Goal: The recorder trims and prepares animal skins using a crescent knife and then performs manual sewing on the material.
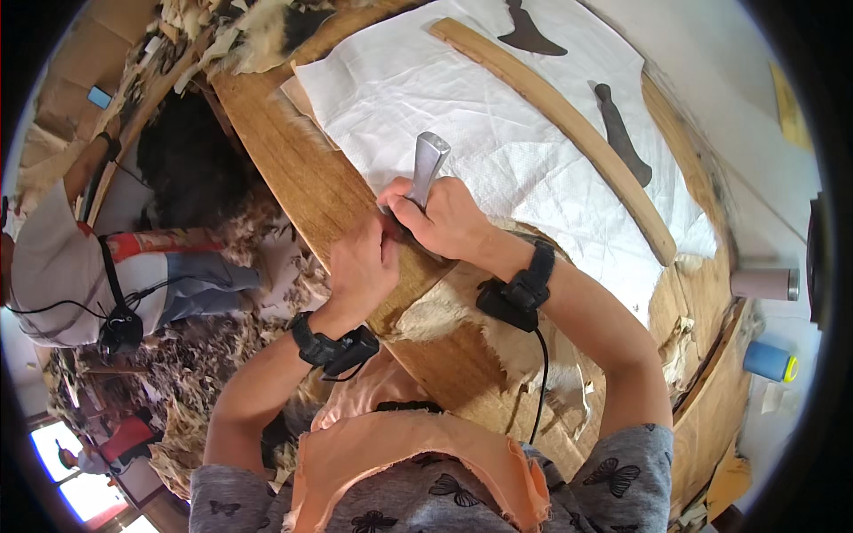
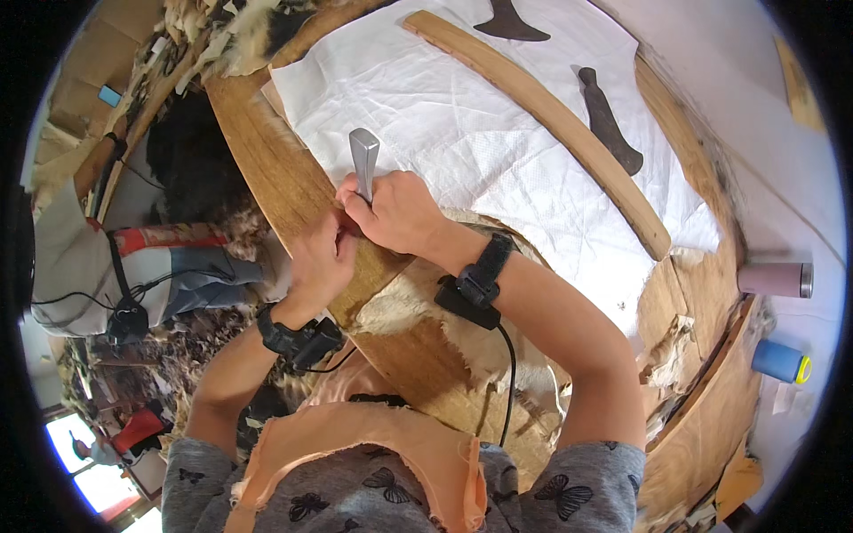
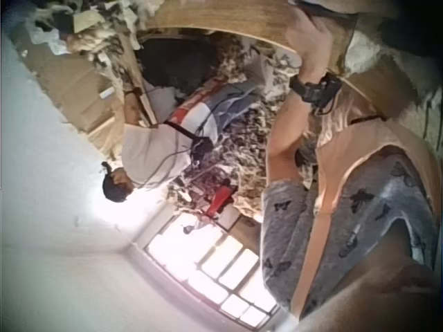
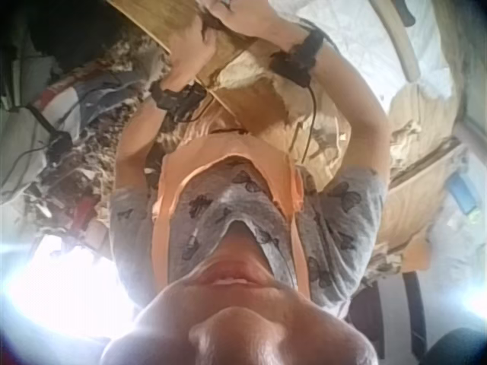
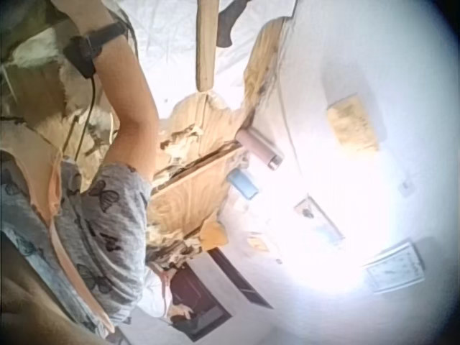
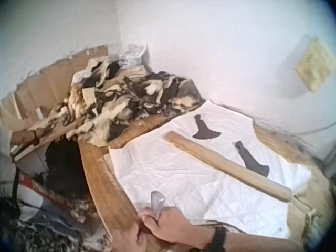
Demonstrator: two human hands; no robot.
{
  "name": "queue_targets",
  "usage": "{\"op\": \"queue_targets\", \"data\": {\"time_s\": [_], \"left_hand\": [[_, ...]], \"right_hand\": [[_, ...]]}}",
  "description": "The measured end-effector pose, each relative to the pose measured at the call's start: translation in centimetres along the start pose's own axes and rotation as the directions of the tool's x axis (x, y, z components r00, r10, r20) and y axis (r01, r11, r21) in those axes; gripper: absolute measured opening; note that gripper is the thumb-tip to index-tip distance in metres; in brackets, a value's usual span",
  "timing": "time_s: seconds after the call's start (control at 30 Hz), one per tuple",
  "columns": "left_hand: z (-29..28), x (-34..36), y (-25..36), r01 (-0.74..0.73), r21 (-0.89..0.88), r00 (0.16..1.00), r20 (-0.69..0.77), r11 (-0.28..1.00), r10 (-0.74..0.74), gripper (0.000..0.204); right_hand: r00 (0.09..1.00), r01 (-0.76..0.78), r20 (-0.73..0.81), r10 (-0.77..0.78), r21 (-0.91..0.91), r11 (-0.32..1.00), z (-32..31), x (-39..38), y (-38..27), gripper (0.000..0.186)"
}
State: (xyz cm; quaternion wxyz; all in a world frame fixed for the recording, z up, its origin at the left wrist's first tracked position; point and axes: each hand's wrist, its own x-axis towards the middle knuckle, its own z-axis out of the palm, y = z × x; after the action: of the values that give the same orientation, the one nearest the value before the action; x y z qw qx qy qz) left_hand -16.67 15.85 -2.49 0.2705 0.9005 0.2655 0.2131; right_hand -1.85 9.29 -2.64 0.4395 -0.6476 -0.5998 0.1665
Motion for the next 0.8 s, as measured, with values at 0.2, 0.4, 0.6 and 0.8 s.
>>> {"op": "queue_targets", "data": {"time_s": [0.2, 0.4, 0.6, 0.8], "left_hand": [[-2.2, -0.7, 1.2, -0.054, -0.211, 0.953, 0.280, 0.976, 0.113, 0.007], [-8.1, 3.1, -1.3, 0.257, -0.120, 0.601, 0.797, 0.959, -0.061, 0.029], [-7.6, 7.0, -3.7, 0.523, -0.435, 0.822, 0.485, 0.733, -0.299, 0.047], [-5.2, 8.4, -3.9, 0.281, -0.491, 0.931, 0.347, 0.825, -0.111, 0.040]], "right_hand": [[0.997, -0.053, 0.060, 0.047, 0.091, 0.995, -0.4, -0.1, 0.1, 0.024], [0.945, -0.324, 0.083, 0.317, 0.382, 0.866, -3.8, 0.2, -1.5, 0.020], [0.932, -0.363, -0.133, 0.337, -0.321, 0.875, -11.3, 1.8, -2.4, 0.017], [0.867, -0.491, -0.392, 0.309, -0.563, 0.664, -15.9, -3.5, 4.1, 0.032]]}}
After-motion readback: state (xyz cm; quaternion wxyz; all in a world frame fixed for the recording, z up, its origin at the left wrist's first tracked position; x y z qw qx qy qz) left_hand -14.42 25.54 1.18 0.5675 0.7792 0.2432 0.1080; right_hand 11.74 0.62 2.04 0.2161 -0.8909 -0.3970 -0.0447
